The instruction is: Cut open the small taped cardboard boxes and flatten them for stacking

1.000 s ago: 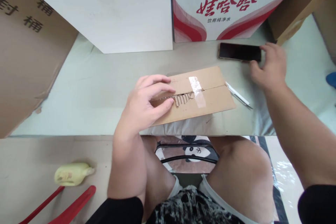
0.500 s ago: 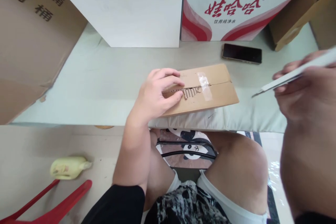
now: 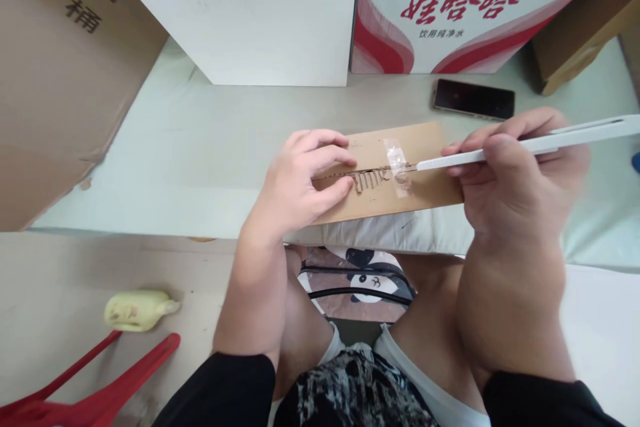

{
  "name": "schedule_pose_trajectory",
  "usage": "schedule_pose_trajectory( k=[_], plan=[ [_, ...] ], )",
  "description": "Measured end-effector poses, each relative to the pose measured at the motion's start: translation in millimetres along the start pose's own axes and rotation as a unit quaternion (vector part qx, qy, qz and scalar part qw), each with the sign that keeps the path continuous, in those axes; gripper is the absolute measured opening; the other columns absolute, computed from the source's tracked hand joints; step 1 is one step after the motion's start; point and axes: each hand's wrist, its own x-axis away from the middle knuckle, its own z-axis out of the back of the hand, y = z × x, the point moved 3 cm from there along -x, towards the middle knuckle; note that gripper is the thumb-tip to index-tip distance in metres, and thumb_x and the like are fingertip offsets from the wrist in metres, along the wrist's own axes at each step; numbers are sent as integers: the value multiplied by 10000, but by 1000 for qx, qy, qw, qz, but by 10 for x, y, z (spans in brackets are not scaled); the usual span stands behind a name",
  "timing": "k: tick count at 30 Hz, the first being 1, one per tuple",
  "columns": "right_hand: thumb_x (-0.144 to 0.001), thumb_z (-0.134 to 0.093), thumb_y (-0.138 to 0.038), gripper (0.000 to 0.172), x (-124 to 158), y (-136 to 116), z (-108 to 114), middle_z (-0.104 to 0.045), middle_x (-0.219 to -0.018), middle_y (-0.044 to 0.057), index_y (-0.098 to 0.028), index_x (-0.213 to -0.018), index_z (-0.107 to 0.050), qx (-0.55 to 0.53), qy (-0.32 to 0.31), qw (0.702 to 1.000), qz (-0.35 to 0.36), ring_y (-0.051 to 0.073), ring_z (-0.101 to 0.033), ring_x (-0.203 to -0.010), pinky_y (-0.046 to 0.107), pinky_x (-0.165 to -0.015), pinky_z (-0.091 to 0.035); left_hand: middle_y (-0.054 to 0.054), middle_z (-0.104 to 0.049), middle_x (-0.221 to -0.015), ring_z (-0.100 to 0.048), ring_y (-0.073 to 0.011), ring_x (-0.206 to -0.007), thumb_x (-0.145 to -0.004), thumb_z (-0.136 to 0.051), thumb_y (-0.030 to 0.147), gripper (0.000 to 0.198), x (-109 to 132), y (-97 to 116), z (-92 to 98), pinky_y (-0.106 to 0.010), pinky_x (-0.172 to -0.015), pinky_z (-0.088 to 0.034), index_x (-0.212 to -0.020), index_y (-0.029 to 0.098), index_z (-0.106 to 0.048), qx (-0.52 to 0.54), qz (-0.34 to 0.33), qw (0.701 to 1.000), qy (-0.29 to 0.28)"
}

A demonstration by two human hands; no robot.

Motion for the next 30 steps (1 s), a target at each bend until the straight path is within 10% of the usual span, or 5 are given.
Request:
schedule_pose_trajectory(
  k=[9,15,21,30],
  plan=[
    [-769,-743,-135,171,56,-18,-32,-711,-662,-38,-202,-700,-601,51,10,998,-41,114,-706,-606,208,-511,-553,-34,-692,-1316,-598,-278,-1253,-898,-625,300,163,15,15,17,-490,-1144,-435,-1013,264,-735,-9,-2,1000,-12],
    [-761,-780,-209,193,42,25,9,-687,-666,-50,-240,-697,-602,73,-9,996,-44,125,-690,-620,248,-541,-549,-24,-670,-1361,-494,-338,-1422,-937,-594,260,215,94,346,36,-632,-1278,-213,-1106,319,-715,-101,-26,994,-27],
    [-809,-782,-243,193,49,71,55,-703,-710,-53,-238,-738,-603,76,-36,996,-43,120,-695,-633,244,-549,-531,-51,-446,-1631,-370,-360,-1525,-880,-723,373,404,93,535,-148,-595,-1276,-273,-1281,342,-686,-120,-96,978,-143],
    [-834,-764,-233,152,35,106,105,-729,-714,-38,-216,-759,-633,119,-46,992,5,123,-684,-610,244,-530,-508,29,-459,-1639,-336,-383,-1553,-889,-707,466,464,72,508,-203,-662,-1257,-269,-1347,407,-659,-179,-62,969,-160]
  ],
)
